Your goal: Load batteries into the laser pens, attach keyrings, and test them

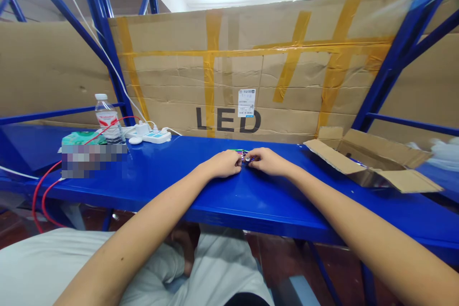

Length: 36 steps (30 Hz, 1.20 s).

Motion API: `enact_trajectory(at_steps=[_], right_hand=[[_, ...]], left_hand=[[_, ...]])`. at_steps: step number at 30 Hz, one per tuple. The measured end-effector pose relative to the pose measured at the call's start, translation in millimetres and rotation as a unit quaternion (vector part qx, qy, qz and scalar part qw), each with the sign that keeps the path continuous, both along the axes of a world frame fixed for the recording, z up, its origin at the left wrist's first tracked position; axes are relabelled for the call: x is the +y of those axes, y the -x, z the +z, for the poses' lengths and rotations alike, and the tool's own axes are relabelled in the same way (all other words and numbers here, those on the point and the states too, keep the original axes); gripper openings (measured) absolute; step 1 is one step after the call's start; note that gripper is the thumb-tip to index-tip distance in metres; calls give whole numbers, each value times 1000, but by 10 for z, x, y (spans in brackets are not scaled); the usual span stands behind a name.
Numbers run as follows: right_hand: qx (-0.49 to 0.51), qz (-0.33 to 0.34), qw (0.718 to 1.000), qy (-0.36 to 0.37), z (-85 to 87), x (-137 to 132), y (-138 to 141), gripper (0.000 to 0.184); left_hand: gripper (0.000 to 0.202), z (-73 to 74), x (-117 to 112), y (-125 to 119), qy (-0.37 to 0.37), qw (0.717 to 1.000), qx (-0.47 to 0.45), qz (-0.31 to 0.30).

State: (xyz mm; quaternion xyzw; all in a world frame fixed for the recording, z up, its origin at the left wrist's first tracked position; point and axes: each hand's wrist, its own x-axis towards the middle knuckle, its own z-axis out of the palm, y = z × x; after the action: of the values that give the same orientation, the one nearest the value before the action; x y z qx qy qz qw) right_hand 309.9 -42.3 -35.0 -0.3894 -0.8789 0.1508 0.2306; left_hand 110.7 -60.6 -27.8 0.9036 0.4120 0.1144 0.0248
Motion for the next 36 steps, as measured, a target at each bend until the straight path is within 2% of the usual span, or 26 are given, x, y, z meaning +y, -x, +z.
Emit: enact_trajectory(at_steps=[3, 8, 10, 15, 21, 23, 27, 29, 32, 36], right_hand=[[2, 6, 1000, 1, 5, -12, 10, 20], [20, -8, 1000, 20, 7, -29, 34, 18], [39, -9, 998, 48, 9, -40, 47, 16], [114, 19, 984, 138, 39, -94, 86, 13], [110, 2, 982, 151, 88, -153, 104, 7], [99, -4, 984, 145, 95, -158, 100, 7], [76, -7, 988, 136, 102, -166, 91, 10], [66, -9, 990, 128, 105, -172, 90, 10], [62, -3, 991, 118, 109, -181, 92, 9], [49, 11, 993, 111, 115, -188, 95, 9]], left_hand=[[10, 26, -16, 9, 9, 1000, -18, -3], [16, 94, -51, 8, -83, 988, -130, -4], [17, 115, -68, 1, -96, 983, -154, -15], [21, 124, -85, -3, -83, 983, -153, -61], [22, 157, -74, 56, -69, 980, -177, -63], [20, 201, -66, 126, -31, 982, -181, -47], [16, 289, -38, 320, 133, 983, -117, -37], [23, 305, -23, 395, 192, 974, -110, -42], [24, 286, 0, 439, 233, 968, -79, -51], [21, 231, 41, 428, 256, 965, -50, -33]])
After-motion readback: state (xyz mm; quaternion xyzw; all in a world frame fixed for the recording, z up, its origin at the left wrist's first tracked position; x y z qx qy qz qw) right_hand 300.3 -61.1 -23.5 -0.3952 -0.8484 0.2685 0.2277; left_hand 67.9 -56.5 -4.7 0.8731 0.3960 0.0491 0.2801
